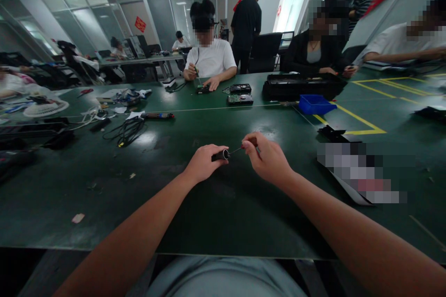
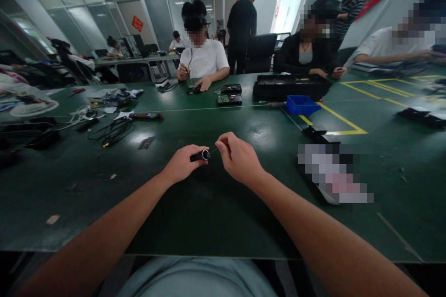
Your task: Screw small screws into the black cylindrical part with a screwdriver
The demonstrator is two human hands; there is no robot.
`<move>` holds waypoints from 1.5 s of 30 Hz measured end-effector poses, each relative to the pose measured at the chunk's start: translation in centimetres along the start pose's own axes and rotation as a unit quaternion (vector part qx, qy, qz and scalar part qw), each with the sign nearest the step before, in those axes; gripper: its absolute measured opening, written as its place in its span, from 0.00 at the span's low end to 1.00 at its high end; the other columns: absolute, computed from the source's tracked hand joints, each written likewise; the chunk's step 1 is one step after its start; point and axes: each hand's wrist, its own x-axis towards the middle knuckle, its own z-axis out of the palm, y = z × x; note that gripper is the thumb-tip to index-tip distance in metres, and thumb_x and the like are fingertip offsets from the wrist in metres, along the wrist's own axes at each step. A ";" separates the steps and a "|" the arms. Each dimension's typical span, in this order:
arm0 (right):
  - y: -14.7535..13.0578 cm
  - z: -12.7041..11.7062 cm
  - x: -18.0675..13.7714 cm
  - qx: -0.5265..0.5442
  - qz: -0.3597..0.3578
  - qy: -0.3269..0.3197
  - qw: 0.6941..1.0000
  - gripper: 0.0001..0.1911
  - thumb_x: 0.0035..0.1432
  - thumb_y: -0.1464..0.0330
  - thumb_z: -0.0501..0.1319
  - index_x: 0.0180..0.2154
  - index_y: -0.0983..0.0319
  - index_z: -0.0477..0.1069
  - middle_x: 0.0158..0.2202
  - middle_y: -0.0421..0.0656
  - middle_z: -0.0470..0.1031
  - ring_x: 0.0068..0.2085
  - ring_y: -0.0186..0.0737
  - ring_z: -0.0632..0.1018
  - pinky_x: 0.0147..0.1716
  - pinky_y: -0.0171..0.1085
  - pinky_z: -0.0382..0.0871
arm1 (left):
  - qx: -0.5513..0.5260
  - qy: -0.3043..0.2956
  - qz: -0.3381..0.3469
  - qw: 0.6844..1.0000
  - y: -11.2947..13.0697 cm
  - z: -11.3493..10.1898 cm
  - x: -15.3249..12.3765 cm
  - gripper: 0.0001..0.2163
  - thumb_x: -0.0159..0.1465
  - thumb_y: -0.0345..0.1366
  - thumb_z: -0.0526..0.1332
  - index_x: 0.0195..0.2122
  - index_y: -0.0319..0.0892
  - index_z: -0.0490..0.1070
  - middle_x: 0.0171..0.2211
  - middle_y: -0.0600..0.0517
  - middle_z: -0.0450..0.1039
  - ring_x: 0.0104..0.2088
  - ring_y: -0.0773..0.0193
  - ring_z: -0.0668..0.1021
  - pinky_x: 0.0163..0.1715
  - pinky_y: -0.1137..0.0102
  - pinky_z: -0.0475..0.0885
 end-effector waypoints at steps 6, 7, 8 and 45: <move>0.1 -0.1 0.1 -0.004 0.025 0.000 1.000 0.09 0.68 0.64 0.50 0.40 0.61 0.66 0.29 0.43 0.74 0.30 0.41 0.76 0.32 0.39 0.65 | -0.031 0.003 -0.032 0.999 0.3 -0.3 -0.1 0.17 0.62 0.37 0.66 0.53 0.48 0.73 0.47 0.50 0.75 0.47 0.58 0.76 0.51 0.61 0.69; 0.1 -0.1 0.1 -0.004 0.029 -0.001 1.000 0.09 0.68 0.64 0.50 0.40 0.61 0.66 0.29 0.43 0.75 0.30 0.41 0.76 0.32 0.39 0.65 | -0.039 0.011 -0.042 0.998 0.4 -0.3 -0.1 0.17 0.62 0.37 0.66 0.53 0.47 0.73 0.48 0.50 0.75 0.47 0.58 0.75 0.51 0.61 0.69; 0.1 -0.2 0.1 -0.004 0.033 -0.001 0.999 0.09 0.68 0.64 0.50 0.40 0.61 0.66 0.29 0.43 0.75 0.30 0.41 0.76 0.32 0.39 0.64 | -0.048 0.022 -0.053 0.997 0.4 -0.4 0.0 0.17 0.62 0.37 0.66 0.53 0.47 0.72 0.48 0.49 0.74 0.48 0.57 0.75 0.51 0.61 0.69; 0.3 -0.3 0.2 0.008 0.037 -0.001 0.999 0.09 0.69 0.64 0.50 0.40 0.60 0.66 0.30 0.42 0.75 0.30 0.40 0.76 0.32 0.39 0.64 | 0.200 -0.086 -0.029 0.976 3.8 2.0 0.6 0.13 0.68 0.44 0.55 0.42 0.44 0.77 0.37 0.46 0.74 0.36 0.56 0.76 0.31 0.66 0.69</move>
